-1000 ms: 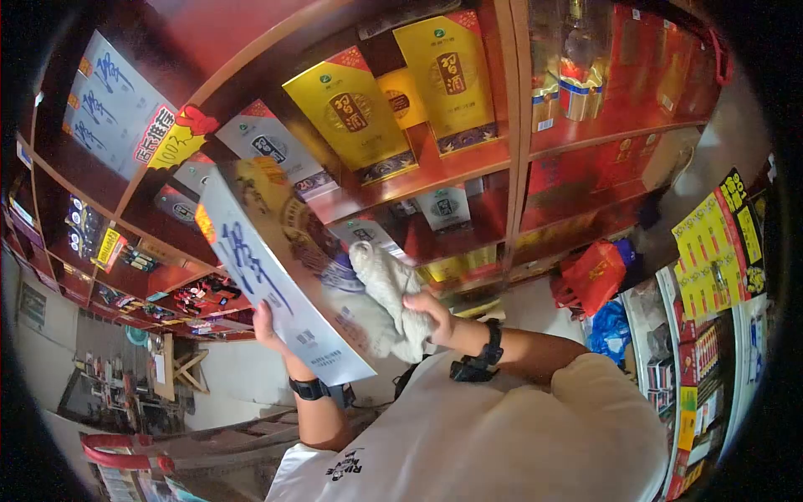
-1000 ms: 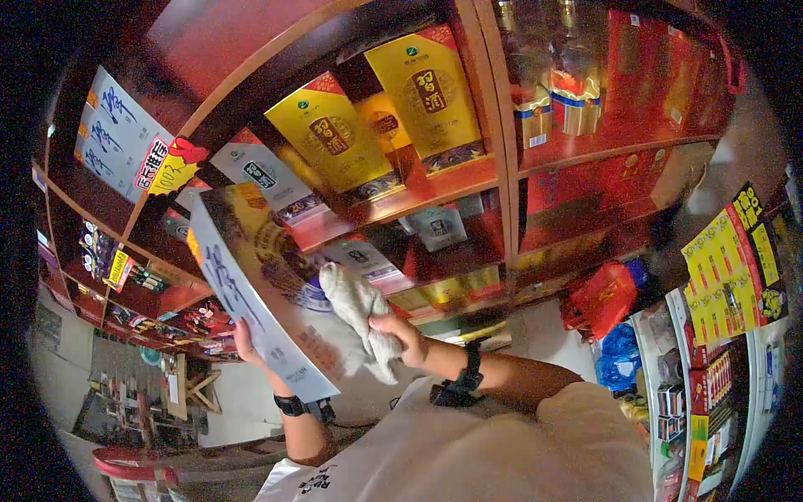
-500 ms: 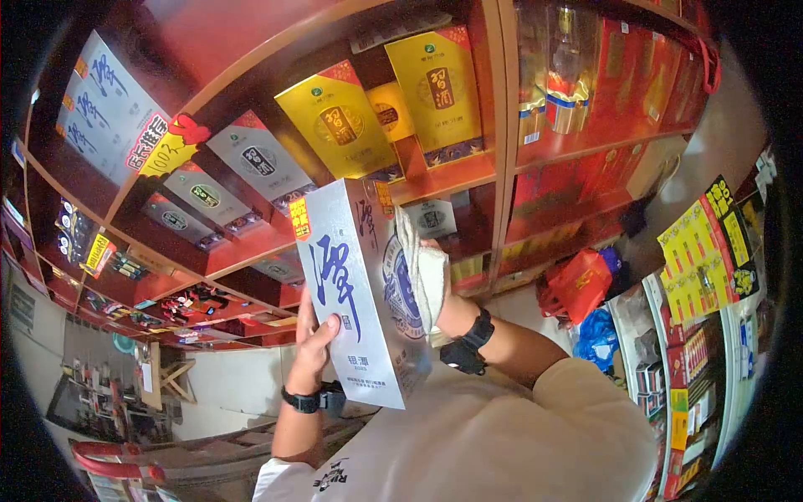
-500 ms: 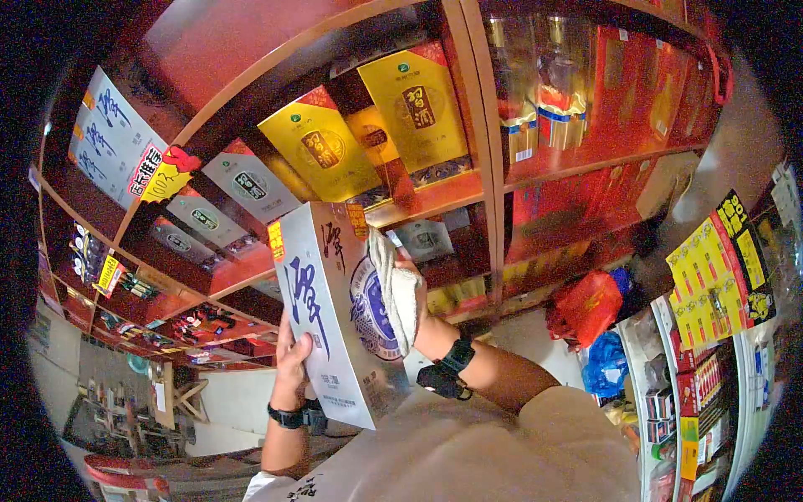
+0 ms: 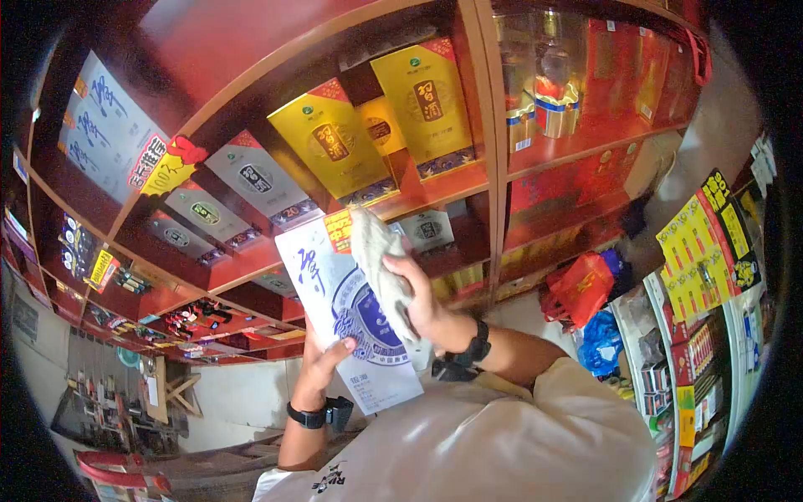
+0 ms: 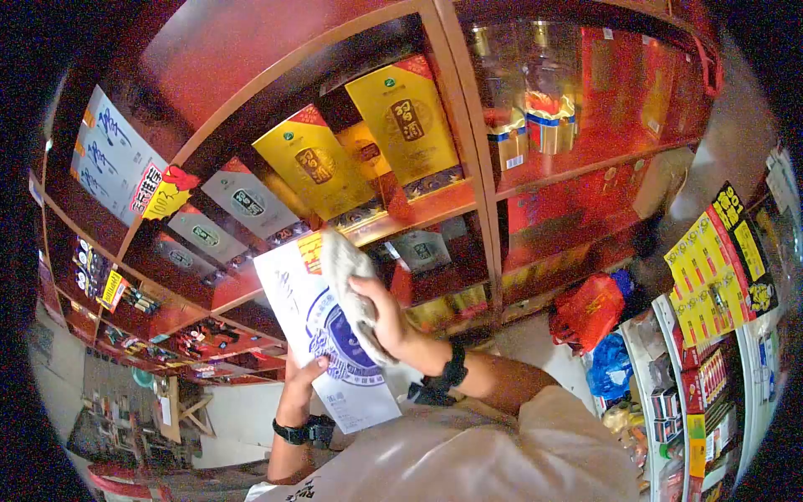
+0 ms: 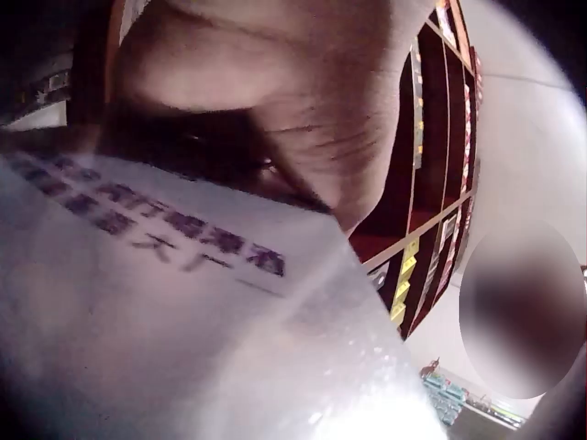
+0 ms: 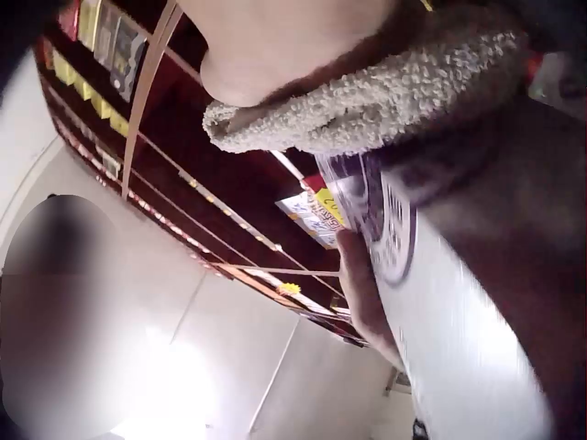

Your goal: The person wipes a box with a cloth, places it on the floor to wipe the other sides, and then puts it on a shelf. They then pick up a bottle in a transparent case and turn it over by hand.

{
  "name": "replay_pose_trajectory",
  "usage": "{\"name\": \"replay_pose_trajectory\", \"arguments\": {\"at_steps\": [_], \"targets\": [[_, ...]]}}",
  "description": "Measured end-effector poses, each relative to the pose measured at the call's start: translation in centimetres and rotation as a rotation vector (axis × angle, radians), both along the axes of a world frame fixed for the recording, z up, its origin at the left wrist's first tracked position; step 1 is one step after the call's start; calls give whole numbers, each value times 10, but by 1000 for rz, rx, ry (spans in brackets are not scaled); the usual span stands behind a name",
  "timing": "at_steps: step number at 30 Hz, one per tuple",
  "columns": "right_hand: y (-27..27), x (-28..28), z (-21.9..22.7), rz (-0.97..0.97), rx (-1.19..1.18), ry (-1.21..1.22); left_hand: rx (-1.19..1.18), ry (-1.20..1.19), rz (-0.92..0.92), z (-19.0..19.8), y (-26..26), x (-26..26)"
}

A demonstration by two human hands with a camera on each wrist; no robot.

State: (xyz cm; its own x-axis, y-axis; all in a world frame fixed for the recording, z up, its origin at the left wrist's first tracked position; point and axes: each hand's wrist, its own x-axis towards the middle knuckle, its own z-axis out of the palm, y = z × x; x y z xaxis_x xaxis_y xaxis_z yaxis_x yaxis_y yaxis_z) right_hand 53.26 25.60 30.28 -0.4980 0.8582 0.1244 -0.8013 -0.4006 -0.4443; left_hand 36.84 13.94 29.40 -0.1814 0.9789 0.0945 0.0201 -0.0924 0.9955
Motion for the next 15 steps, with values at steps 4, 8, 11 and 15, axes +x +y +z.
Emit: {"name": "replay_pose_trajectory", "arguments": {"at_steps": [4, 8, 11, 15], "targets": [[56, -17, 6, 3, 397, 66, -23, -278, -7, -1, -12, 16], [40, -12, -4, 171, 613, -46, 134, -329, 194, -8, -5, 16], [-1, -15, -31, -95, 694, -108, 273, -347, 380, -3, 5, -13], [-16, -11, -64, 259, 154, 0, 525, -365, 451, 38, 22, -14]]}}
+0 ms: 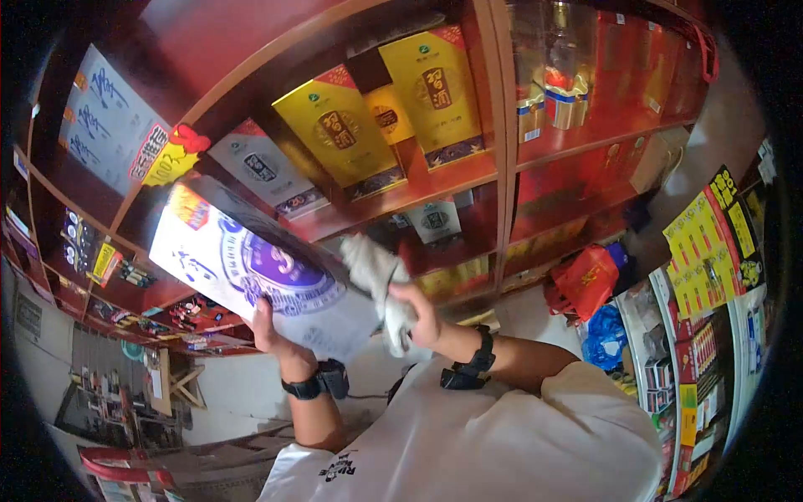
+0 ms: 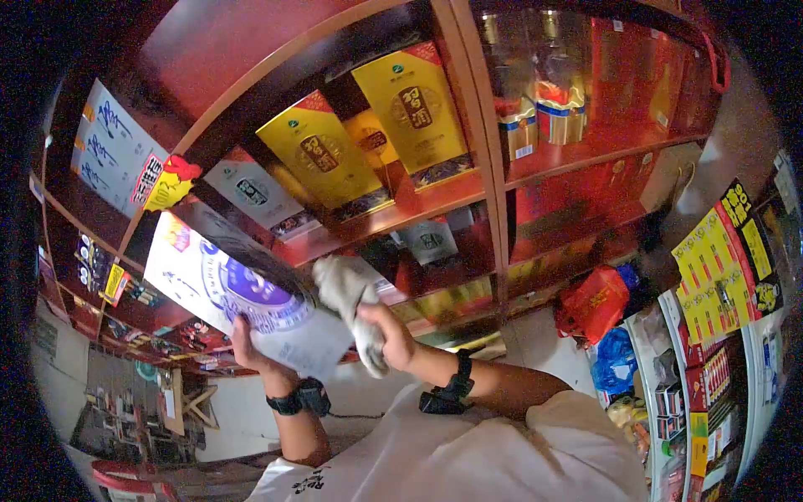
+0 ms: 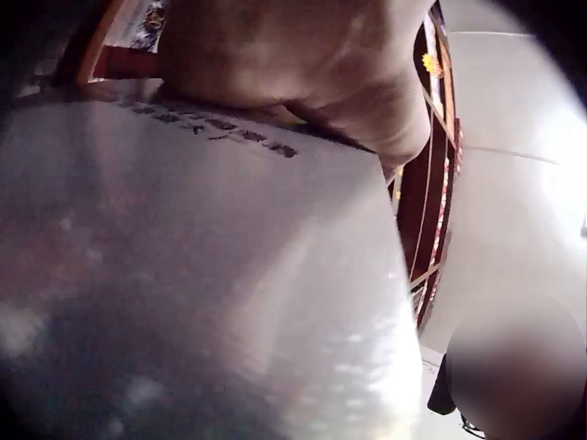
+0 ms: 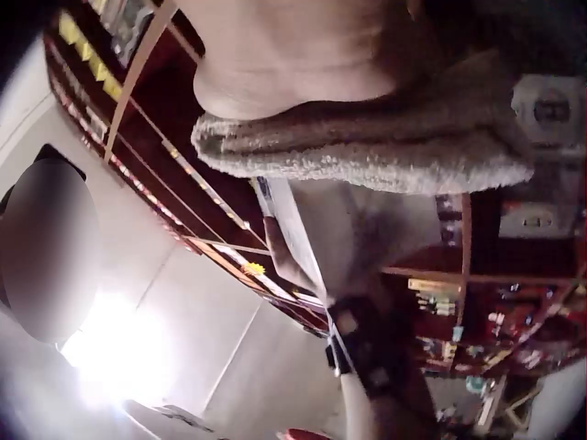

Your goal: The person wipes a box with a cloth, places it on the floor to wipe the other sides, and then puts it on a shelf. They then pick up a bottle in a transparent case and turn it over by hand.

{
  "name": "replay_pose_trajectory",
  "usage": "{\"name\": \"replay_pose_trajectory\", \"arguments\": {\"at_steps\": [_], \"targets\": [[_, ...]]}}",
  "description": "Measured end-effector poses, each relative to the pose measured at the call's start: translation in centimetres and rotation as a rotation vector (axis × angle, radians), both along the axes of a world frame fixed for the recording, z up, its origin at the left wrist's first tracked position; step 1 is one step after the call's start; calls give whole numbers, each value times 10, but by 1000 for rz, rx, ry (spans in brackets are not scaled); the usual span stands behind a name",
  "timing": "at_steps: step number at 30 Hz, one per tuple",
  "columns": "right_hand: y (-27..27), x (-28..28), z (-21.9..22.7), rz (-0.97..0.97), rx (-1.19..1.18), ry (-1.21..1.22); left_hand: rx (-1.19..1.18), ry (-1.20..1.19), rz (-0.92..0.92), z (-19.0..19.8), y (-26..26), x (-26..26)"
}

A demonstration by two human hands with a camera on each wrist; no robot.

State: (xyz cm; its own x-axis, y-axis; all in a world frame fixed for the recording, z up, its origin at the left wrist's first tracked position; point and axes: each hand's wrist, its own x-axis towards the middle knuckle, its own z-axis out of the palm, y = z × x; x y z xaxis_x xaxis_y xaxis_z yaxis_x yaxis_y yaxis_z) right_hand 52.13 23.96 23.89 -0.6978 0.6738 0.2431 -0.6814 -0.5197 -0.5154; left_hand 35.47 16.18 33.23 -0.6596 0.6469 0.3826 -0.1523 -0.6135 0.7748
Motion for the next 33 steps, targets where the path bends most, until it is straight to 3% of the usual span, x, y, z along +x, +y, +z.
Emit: {"name": "replay_pose_trajectory", "arguments": {"at_steps": [2, 4, 7, 12, 14, 15, 16, 18, 19, 20, 21, 22, 24, 25, 26, 27, 29, 30, 33], "targets": [[2, -12, -12, 90, -311, 162, 89, 37, -35, -8, 10, -9], [7, -21, 24, 26, -532, 230, 177, 192, 85, -22, 21, 2], [35, -29, 11, 153, -488, 248, 283, 296, 106, -23, 28, 35], [12, -22, -17, 190, -480, 55, 219, 202, 217, -37, 29, 5], [4, -11, -24, 253, -464, 165, 215, 642, 507, -42, 33, -21], [4, -3, -28, 369, -416, 409, 184, 677, 472, -31, 25, -24], [7, 3, -34, 257, -444, 199, 188, 679, 486, -32, 20, -32], [11, 19, -30, 274, -417, 359, 94, 961, 642, -40, 5, -45], [16, 29, -21, 187, -418, 297, -55, 1157, 710, -39, -10, -46], [27, 40, 1, 96, -419, 235, 6, 1114, 657, -47, -13, -50], [45, 43, 2, -8, -297, 255, -10, 1109, 606, -43, -16, -40], [49, 52, 36, 11, -260, 339, -29, 1103, 551, -35, -21, -27], [53, 61, 77, -222, -173, 144, -20, 1223, 521, -30, -28, -18], [56, 68, 85, -266, 103, -144, -136, 1391, 592, -29, -36, -14], [51, 69, 108, -249, 292, -269, -256, 1560, 663, -30, -40, -11], [46, 70, 130, -242, 489, -382, -131, 1516, 552, -34, -34, -13], [41, 51, 166, -473, 1118, -464, -161, 1557, 477, -33, -33, -16], [42, 48, 168, -761, 1630, -590, -191, 1593, 425, -30, -33, -15], [41, 48, 150, -740, 1506, -479, -247, 1676, 471, -17, -32, -19]]}}
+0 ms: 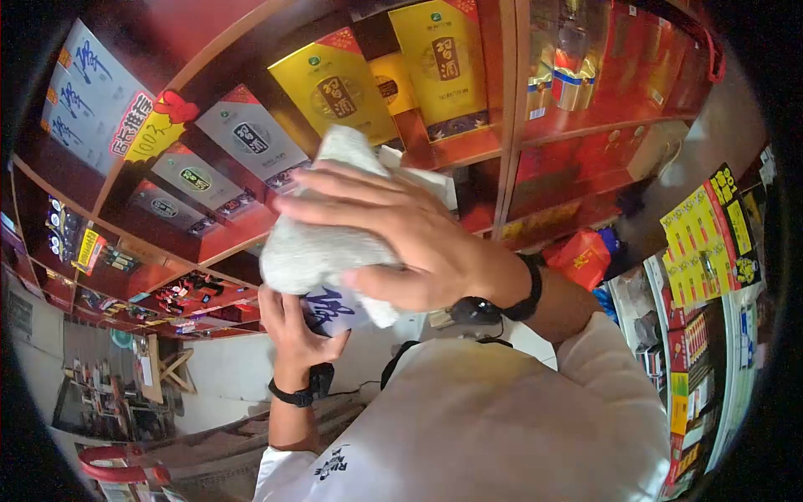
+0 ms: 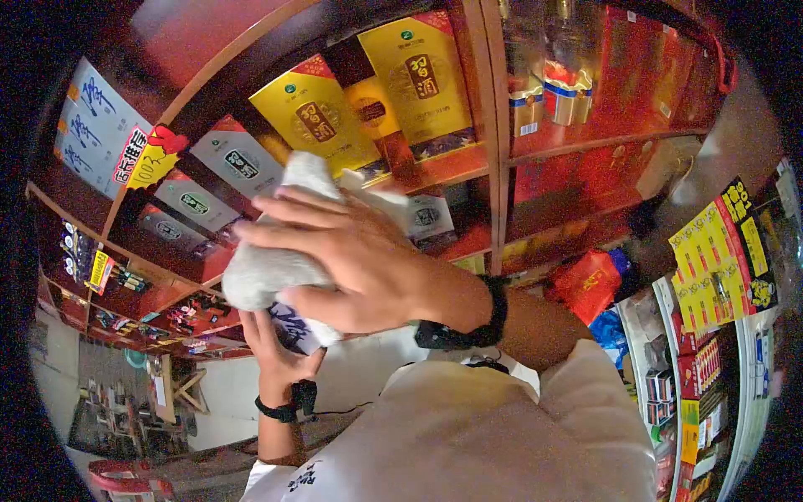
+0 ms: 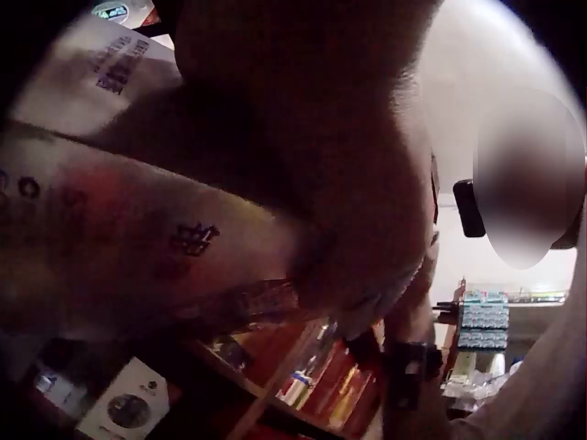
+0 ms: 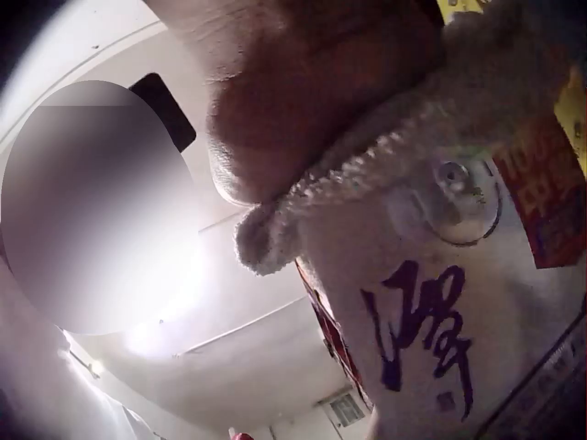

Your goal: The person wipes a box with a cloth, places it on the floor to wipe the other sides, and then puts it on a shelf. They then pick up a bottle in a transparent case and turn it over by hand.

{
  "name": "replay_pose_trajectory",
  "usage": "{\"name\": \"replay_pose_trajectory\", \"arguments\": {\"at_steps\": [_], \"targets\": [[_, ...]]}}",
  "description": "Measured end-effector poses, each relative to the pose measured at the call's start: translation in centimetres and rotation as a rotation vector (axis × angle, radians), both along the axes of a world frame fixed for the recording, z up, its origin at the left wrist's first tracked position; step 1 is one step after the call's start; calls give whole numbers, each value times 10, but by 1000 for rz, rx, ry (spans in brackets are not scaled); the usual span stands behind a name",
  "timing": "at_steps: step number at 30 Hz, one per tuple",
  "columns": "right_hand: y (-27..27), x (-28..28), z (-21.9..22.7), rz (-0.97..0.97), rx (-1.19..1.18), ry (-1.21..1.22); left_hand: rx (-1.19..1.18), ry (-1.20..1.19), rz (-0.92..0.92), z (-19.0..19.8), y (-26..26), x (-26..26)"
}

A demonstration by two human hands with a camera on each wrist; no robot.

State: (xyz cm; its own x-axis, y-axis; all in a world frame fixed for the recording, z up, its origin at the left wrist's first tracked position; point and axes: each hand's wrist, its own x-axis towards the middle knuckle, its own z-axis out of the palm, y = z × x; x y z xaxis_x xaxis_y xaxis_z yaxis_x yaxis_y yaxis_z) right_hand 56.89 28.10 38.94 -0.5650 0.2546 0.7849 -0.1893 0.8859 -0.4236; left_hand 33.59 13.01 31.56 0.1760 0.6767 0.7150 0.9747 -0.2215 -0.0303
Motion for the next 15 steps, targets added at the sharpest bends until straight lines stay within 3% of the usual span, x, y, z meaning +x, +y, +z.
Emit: {"name": "replay_pose_trajectory", "arguments": {"at_steps": [3, 6, 7, 10, 11, 13, 15], "targets": [[-1, 7, -31, 79, -67, 141, 39, 75, 16, 16, 2, -7], [-14, 17, -60, 86, -110, 168, 77, -36, 7, 30, 6, -12], [-20, 16, -71, 138, -236, 275, 95, 0, 41, 35, 6, -12], [-40, 4, -139, 712, -1363, 699, 83, -140, 69, 50, 4, -14], [-39, 7, -135, 735, -1346, 701, 111, -153, 60, 62, 4, -12], [-33, 12, -118, 541, -1693, 822, 250, -359, -112, 81, 11, -13], [-27, 9, -126, 617, -1738, 864, 399, -419, -150, 115, 9, -4]]}}
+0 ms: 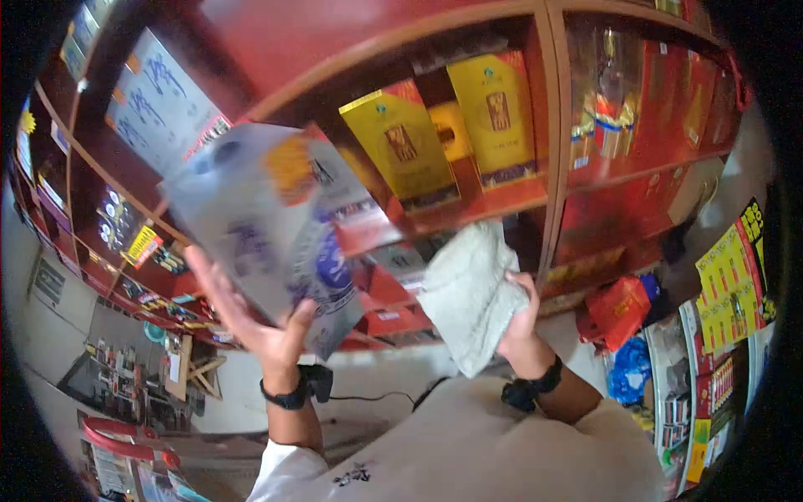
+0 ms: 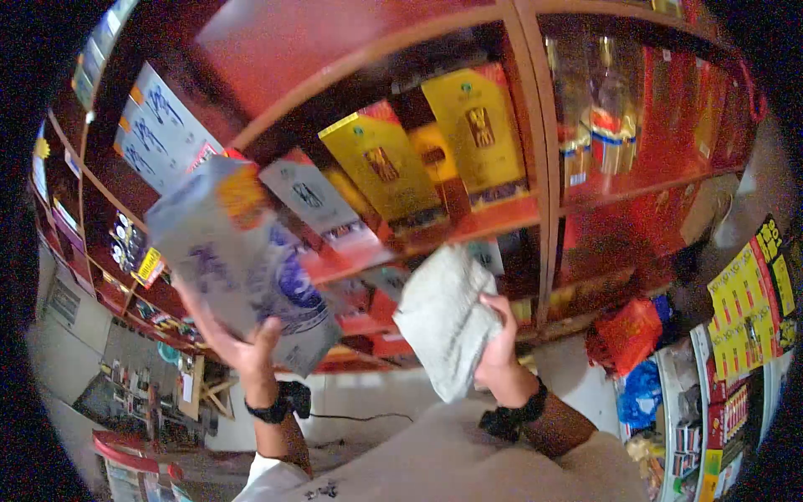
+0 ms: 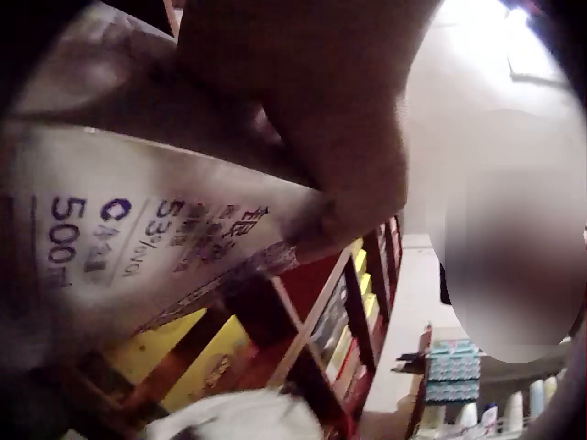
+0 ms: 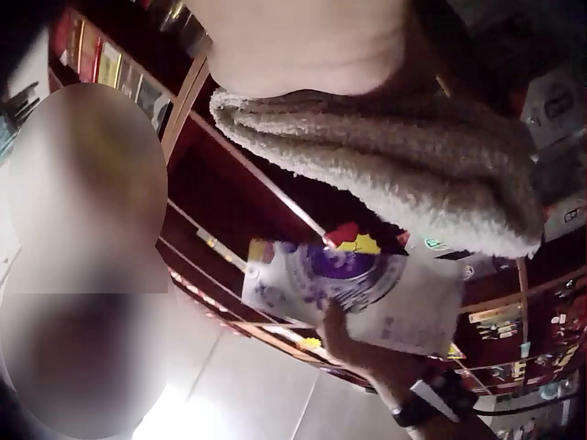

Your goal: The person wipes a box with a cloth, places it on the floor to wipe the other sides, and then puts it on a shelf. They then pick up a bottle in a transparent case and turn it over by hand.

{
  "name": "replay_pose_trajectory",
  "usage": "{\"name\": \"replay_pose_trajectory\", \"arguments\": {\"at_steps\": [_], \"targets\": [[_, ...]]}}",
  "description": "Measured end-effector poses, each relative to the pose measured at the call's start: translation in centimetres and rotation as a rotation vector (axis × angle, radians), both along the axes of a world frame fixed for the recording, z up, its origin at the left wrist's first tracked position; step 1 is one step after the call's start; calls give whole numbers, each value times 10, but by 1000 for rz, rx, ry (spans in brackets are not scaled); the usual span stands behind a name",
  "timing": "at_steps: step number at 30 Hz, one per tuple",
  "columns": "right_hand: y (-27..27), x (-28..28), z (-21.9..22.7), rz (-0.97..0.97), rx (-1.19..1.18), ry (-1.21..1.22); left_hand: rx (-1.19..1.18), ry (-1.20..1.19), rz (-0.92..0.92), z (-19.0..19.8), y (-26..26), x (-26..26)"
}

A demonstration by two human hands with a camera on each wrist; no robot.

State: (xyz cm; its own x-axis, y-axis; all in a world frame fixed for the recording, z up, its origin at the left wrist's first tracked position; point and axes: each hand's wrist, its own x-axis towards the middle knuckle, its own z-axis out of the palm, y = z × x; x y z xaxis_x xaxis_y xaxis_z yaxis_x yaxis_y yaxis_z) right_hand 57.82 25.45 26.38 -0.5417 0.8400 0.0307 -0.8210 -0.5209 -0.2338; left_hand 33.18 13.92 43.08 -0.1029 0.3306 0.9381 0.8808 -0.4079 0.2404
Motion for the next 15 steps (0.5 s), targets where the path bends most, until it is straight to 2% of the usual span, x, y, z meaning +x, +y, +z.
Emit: {"name": "replay_pose_trajectory", "arguments": {"at_steps": [2, 4, 7, 9, 10, 11, 13, 14, 15], "targets": [[4, 2, -20, -10, -2, 6, 101, -107, -86, 28, -4, -11], [7, 7, -26, 31, -106, -21, 179, -546, -380, 80, -5, 27], [5, 8, -26, 73, -105, -37, 483, -396, -116, 133, 20, 6], [4, 7, -29, 101, -102, -21, 264, -532, -552, 183, 33, -17], [4, 4, -31, 90, -104, -34, 242, -496, -593, 198, 42, 5], [3, 3, -30, 78, -104, -44, 36, -626, -789, 218, 47, 15], [-2, 4, -26, 91, -94, -36, 2, -610, -742, 235, 74, -4], [-3, 5, -25, 109, -96, -26, -18, -602, -737, 237, 85, 5], [-4, 6, -25, 120, -90, -9, -33, -561, -802, 238, 98, 6]]}}
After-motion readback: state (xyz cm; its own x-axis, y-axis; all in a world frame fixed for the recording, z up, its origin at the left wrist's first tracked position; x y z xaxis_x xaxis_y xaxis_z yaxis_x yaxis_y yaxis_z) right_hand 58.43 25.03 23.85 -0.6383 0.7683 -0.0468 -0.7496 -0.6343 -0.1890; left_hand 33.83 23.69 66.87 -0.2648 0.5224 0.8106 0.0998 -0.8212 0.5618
